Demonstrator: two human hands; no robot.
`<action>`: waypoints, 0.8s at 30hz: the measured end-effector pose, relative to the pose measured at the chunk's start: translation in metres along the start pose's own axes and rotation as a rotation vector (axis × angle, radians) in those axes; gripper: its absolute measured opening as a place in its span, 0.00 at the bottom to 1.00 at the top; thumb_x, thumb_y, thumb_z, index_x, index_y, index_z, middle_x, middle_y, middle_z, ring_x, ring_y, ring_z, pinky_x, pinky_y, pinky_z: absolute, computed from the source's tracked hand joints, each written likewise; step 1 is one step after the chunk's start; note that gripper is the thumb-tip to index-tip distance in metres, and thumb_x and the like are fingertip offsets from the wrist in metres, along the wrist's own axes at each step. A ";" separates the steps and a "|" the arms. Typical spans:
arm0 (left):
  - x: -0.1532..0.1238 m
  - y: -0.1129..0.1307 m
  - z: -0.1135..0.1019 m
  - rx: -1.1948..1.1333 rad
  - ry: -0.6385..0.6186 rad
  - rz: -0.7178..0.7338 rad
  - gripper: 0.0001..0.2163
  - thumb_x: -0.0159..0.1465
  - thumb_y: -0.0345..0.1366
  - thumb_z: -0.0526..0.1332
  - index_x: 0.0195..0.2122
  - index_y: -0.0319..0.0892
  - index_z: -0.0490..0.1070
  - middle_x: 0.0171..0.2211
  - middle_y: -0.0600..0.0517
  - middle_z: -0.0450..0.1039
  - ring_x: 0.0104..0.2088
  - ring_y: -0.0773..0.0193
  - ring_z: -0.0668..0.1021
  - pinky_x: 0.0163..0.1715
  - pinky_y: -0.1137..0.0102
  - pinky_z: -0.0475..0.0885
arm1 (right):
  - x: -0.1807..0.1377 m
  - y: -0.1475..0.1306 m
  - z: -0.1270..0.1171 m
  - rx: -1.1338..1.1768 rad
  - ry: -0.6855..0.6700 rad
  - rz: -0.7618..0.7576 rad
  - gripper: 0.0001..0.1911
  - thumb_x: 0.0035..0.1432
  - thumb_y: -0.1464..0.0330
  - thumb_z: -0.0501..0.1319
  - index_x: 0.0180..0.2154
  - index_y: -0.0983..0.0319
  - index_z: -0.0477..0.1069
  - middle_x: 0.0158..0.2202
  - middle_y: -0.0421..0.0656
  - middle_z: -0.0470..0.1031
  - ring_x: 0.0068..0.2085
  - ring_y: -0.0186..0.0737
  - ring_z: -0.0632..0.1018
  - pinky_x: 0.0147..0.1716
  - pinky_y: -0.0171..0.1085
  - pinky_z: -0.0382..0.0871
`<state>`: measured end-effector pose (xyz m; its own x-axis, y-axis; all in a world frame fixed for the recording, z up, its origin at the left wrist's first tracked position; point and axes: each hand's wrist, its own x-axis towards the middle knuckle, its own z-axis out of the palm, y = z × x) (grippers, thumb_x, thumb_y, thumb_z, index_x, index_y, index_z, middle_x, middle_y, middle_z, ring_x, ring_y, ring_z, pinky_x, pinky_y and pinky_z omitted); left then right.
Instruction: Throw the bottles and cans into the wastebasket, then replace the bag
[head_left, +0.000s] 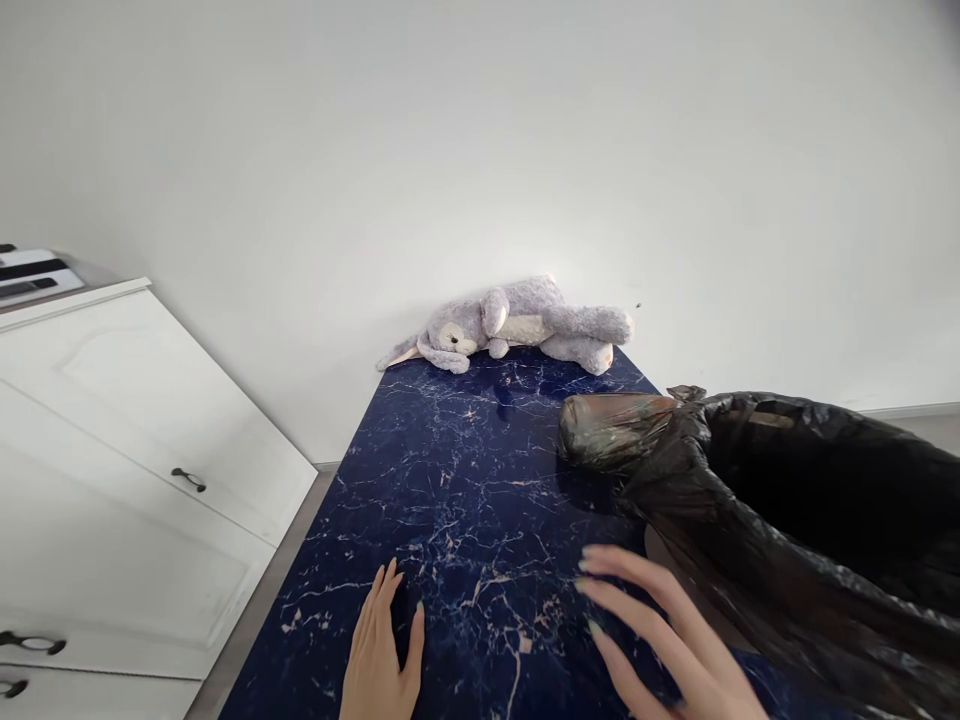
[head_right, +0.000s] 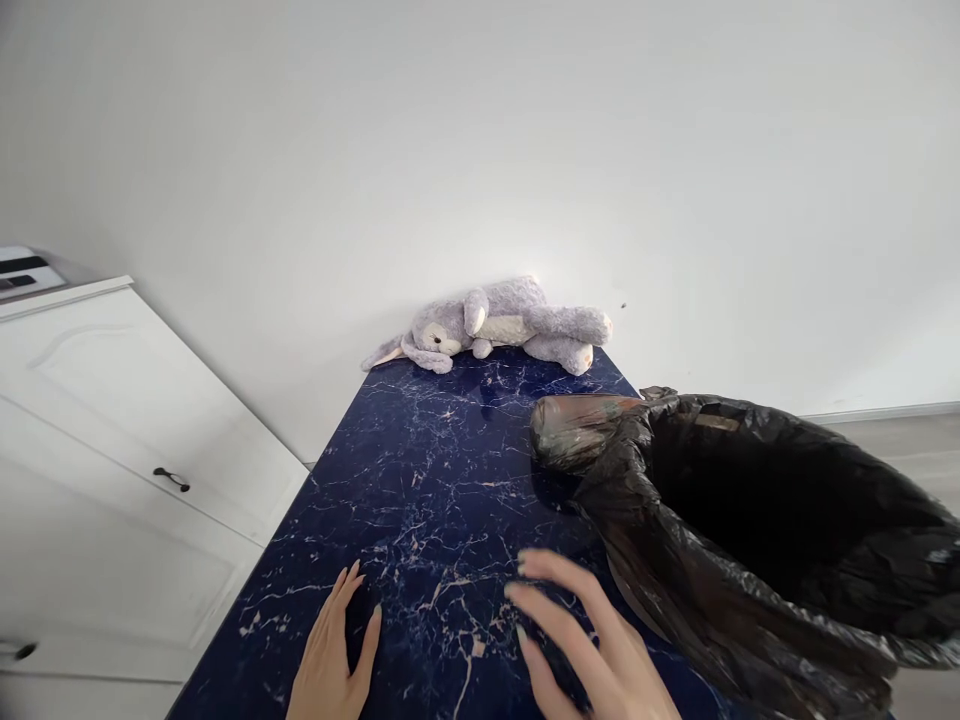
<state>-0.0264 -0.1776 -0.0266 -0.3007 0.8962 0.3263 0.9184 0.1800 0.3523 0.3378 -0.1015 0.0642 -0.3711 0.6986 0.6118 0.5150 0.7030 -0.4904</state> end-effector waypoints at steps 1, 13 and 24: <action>0.000 0.000 0.000 -0.010 0.001 0.002 0.27 0.77 0.48 0.57 0.75 0.52 0.57 0.73 0.43 0.67 0.71 0.41 0.72 0.62 0.41 0.79 | 0.009 0.002 0.011 0.002 -0.039 0.037 0.25 0.75 0.64 0.60 0.69 0.51 0.68 0.70 0.52 0.69 0.60 0.54 0.83 0.50 0.48 0.88; -0.004 -0.003 0.005 -0.054 0.023 0.039 0.26 0.78 0.47 0.57 0.74 0.53 0.58 0.73 0.44 0.68 0.72 0.43 0.71 0.63 0.43 0.79 | 0.037 0.081 0.063 -0.058 -0.051 0.262 0.18 0.77 0.57 0.54 0.57 0.57 0.76 0.82 0.45 0.29 0.65 0.57 0.77 0.56 0.53 0.83; -0.012 -0.002 0.007 -0.087 0.033 0.083 0.23 0.78 0.43 0.56 0.73 0.50 0.60 0.72 0.44 0.69 0.74 0.45 0.68 0.68 0.42 0.73 | 0.046 0.119 0.093 -0.366 -0.127 0.401 0.17 0.71 0.63 0.59 0.54 0.63 0.79 0.70 0.63 0.64 0.38 0.45 0.86 0.39 0.44 0.81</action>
<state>-0.0231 -0.1857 -0.0369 -0.2341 0.8923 0.3859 0.9151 0.0681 0.3974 0.3104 0.0263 -0.0236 -0.1695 0.9284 0.3306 0.8614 0.3026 -0.4080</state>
